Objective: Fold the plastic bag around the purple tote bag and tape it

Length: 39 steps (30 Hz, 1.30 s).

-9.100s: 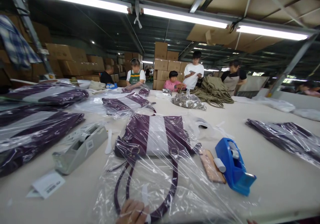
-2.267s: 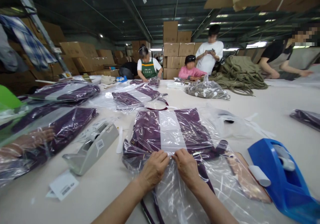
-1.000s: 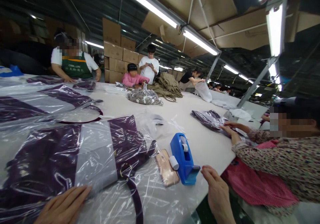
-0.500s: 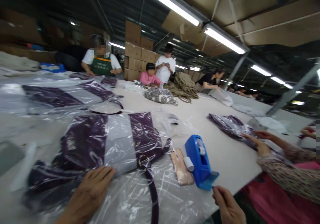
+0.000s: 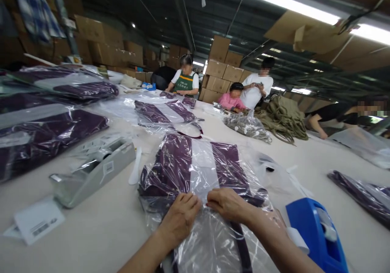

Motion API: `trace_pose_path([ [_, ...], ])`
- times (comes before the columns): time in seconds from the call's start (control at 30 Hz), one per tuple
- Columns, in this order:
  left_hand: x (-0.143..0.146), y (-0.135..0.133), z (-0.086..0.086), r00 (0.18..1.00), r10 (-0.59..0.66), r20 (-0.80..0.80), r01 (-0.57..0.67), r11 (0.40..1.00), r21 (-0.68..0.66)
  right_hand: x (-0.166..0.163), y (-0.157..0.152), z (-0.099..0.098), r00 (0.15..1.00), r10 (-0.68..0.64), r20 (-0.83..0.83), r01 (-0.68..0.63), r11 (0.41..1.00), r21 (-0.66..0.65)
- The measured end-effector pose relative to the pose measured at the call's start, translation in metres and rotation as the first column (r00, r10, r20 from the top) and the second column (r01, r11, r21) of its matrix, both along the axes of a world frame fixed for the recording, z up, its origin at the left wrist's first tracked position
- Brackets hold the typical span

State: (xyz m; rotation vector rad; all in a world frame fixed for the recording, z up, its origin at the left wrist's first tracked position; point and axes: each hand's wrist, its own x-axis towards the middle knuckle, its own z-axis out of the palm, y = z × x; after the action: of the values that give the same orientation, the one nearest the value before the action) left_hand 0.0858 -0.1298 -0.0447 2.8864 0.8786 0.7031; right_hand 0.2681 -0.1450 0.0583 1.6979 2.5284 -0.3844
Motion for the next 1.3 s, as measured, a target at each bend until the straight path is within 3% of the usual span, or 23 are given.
trace_pose_path([
  [0.1, 0.001, 0.0, 0.001, 1.0, 0.004, 0.01, -0.003, 1.0, -0.016, 0.001, 0.017, -0.002, 0.994, -0.004, 0.111, 0.012, 0.998, -0.07],
  [0.23, 0.002, -0.001, -0.001, 0.998, 0.015, 0.055, -0.016, 1.0, 0.025, 0.0, 0.029, -0.004, 0.989, -0.06, 0.138, 0.076, 0.99, -0.114],
  [0.4, 0.003, 0.0, -0.008, 0.995, 0.012, 0.098, -0.02, 0.997, 0.072, 0.001, 0.043, -0.016, 0.962, -0.24, 0.127, 0.26, 0.949, -0.177],
  [0.5, 0.003, 0.001, -0.009, 0.997, 0.012, 0.075, -0.016, 0.998, 0.06, 0.008, 0.047, -0.015, 0.914, -0.386, 0.127, 0.4, 0.909, -0.116],
  [0.63, 0.002, 0.0, -0.005, 0.997, 0.018, 0.079, -0.023, 0.998, 0.066, 0.01, 0.023, -0.017, 0.867, -0.495, 0.052, 0.487, 0.866, 0.117],
  [0.7, 0.002, 0.0, -0.003, 0.998, 0.02, 0.067, -0.024, 0.998, 0.061, 0.001, 0.0, -0.031, 0.911, -0.411, -0.039, 0.407, 0.88, 0.245],
  [0.77, 0.002, 0.0, -0.002, 0.999, 0.023, 0.046, -0.025, 0.998, 0.053, -0.012, -0.021, -0.054, 0.971, -0.202, -0.131, 0.237, 0.89, 0.388],
  [0.83, 0.001, 0.0, -0.003, 0.999, 0.029, 0.027, -0.031, 0.998, 0.048, -0.024, -0.037, -0.071, 0.982, -0.044, -0.181, 0.13, 0.858, 0.496],
  [0.9, 0.001, 0.0, -0.003, 0.999, 0.039, 0.023, -0.04, 0.997, 0.058, -0.028, -0.048, -0.074, 0.966, -0.021, -0.259, 0.147, 0.866, 0.479],
  [1.0, 0.0, 0.001, 0.0, 0.999, 0.043, 0.031, -0.045, 0.996, 0.078, -0.011, -0.071, -0.058, 0.888, -0.076, -0.454, 0.278, 0.874, 0.398],
  [1.07, -0.001, 0.003, 0.002, 0.998, 0.031, 0.045, -0.035, 0.996, 0.08, 0.014, -0.101, -0.055, 0.832, -0.148, -0.535, 0.433, 0.777, 0.458],
  [1.17, -0.001, 0.007, 0.004, 0.997, 0.026, 0.077, -0.03, 0.999, 0.044, 0.06, -0.166, -0.08, 0.735, -0.395, -0.552, 0.677, 0.481, 0.557],
  [1.23, 0.0, 0.01, 0.004, 0.996, 0.045, 0.079, -0.044, 0.999, -0.021, 0.085, -0.213, -0.109, 0.605, -0.585, -0.541, 0.783, 0.313, 0.537],
  [1.3, 0.002, 0.013, 0.004, 0.995, 0.074, 0.063, -0.068, 0.994, -0.087, 0.1, -0.25, -0.133, 0.402, -0.733, -0.549, 0.887, 0.163, 0.432],
])
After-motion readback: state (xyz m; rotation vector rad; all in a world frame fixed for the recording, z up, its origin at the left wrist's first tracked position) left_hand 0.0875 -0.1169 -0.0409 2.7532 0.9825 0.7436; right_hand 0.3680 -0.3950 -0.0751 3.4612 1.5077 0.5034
